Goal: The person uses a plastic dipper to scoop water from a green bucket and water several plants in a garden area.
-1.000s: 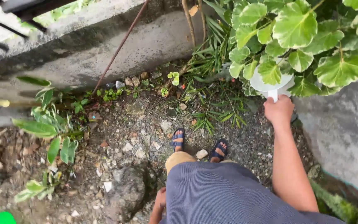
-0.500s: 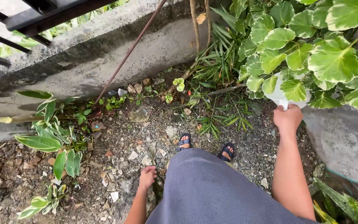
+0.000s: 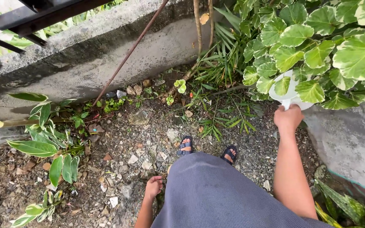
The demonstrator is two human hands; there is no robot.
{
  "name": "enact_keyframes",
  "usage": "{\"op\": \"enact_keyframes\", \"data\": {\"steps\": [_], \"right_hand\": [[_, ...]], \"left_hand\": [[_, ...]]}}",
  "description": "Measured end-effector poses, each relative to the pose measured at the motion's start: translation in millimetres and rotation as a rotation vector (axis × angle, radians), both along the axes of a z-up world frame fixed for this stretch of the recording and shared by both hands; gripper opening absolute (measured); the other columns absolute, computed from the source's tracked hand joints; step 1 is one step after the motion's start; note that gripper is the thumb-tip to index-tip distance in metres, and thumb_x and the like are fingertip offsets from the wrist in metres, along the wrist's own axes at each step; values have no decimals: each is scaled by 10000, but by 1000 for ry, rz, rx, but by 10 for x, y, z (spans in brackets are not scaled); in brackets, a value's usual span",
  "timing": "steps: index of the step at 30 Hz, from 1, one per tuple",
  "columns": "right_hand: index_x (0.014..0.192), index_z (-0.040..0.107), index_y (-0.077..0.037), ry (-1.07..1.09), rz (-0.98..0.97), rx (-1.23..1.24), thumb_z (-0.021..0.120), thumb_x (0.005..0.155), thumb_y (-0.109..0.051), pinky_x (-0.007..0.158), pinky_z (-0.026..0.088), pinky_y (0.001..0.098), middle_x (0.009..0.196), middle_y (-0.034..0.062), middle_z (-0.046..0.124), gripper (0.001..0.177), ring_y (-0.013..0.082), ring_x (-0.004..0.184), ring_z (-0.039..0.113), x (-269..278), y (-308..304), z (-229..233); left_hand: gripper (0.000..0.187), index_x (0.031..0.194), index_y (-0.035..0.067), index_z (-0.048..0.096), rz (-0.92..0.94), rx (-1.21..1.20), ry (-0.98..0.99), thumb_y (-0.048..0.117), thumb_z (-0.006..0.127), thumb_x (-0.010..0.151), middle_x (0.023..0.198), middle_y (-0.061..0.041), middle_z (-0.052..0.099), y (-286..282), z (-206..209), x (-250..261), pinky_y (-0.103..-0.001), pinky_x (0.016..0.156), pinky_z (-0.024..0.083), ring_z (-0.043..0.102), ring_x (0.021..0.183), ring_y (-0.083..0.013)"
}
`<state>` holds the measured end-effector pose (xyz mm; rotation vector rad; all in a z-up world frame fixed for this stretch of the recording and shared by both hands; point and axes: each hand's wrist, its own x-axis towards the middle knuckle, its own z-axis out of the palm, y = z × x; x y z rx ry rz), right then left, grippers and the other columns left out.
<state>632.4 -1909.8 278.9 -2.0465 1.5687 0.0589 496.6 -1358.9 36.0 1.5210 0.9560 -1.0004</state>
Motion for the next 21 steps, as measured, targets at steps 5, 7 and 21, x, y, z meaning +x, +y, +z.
{"op": "enact_keyframes", "data": {"steps": [5, 7, 21], "right_hand": [[1163, 610, 48, -89, 59, -130, 591, 1015, -147, 736, 579, 426, 1068, 220, 683, 245, 341, 837, 699, -73, -333, -540], [1105, 611, 30, -115, 47, -131, 594, 1011, -146, 704, 572, 432, 1029, 207, 690, 200, 338, 832, 698, -58, -351, -576], [1446, 506, 40, -260, -7, -90, 608, 973, -49, 818, 630, 380, 1267, 216, 644, 492, 343, 997, 703, 85, -308, -556]], "left_hand": [[331, 1162, 55, 633, 39, -21, -29, -7, 423, 915, 929, -70, 660, -108, 220, 155, -255, 530, 367, 565, 689, -146], [327, 1164, 54, 638, 44, -24, -37, -8, 419, 929, 934, -78, 665, -133, 261, 226, -248, 518, 352, 565, 693, -143], [320, 1246, 127, 631, -68, 58, -36, 35, 445, 1003, 1084, -61, 684, -188, 525, 374, -331, 827, 469, 600, 943, -177]]}}
